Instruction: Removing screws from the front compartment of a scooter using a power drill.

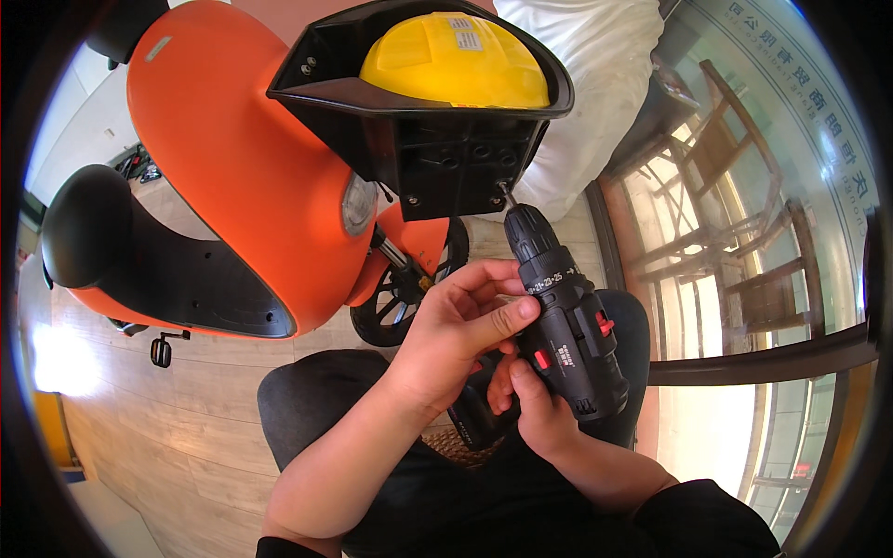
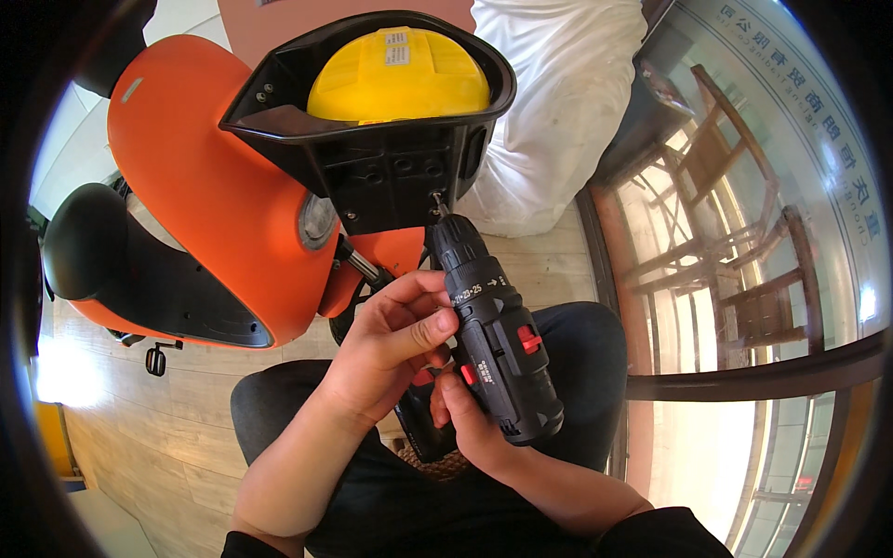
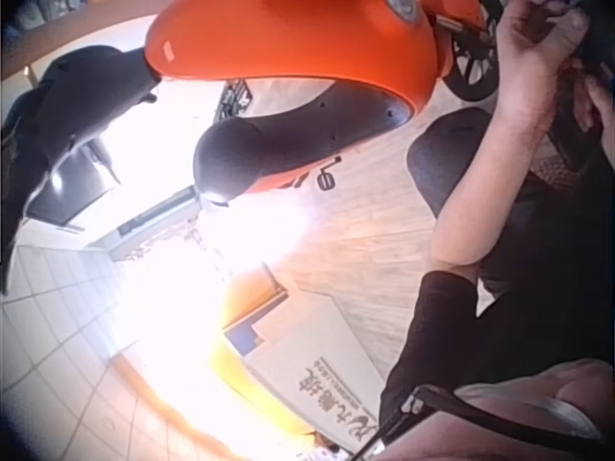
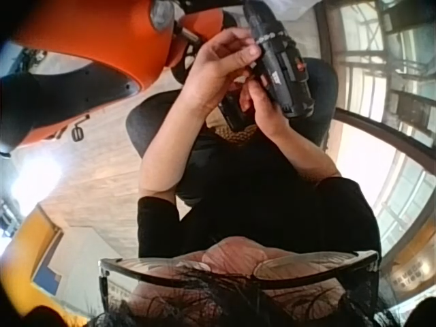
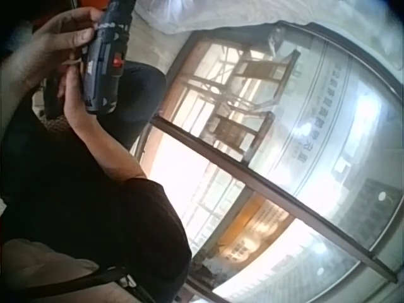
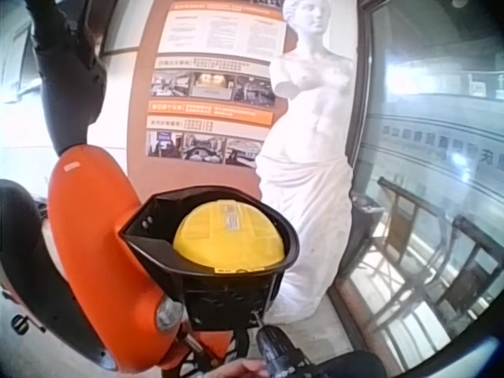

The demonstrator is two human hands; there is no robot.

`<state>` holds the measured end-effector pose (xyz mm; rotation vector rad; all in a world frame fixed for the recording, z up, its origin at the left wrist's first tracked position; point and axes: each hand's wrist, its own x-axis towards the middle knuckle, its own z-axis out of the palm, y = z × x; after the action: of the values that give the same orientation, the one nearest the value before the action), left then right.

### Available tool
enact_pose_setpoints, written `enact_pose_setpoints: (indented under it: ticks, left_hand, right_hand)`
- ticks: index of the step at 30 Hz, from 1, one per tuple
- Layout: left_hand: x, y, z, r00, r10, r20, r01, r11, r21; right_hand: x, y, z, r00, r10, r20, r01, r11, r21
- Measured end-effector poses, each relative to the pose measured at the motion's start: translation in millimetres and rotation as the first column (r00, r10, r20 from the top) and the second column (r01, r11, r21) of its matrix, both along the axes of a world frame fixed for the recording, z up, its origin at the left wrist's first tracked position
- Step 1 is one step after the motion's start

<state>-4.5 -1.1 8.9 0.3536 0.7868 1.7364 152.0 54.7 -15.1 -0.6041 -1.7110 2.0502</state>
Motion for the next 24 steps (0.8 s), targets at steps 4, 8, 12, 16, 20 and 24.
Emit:
enact_pose_setpoints:
  ticks: [4,8,12,16,20,24]
  left_hand:
    - [-1,2,1,0.998,-0.016,-0.054,0.014,0.999,-0.031]
    - [-1,2,-2,0.995,0.001,-0.100,-0.006,0.999,-0.047]
    - [-2,-1,-3,1.000,-0.013,-0.001,0.013,0.999,0.052]
    - [-8,-7,-2,0.996,-0.064,0.061,0.057,0.992,0.116]
    - [-9,-10,3,0.993,-0.060,0.104,0.049,0.993,0.111]
    - [-4,-11,1,0.985,-0.021,0.171,0.009,0.997,0.075]
  right_hand:
    - [1,4,3,1.000,0.023,-0.001,-0.023,1.000,-0.012]
    - [3,5,0,0.999,0.038,0.004,-0.038,0.999,-0.028]
    - [8,2,-2,0.992,-0.066,0.112,0.040,0.974,0.222]
    - [16,7,-8,0.975,-0.161,0.152,0.002,0.695,0.719]
    - [6,9,25,0.985,-0.161,0.068,0.036,0.568,0.823]
    - [4,4,39,0.985,-0.171,0.026,0.090,0.635,0.767]
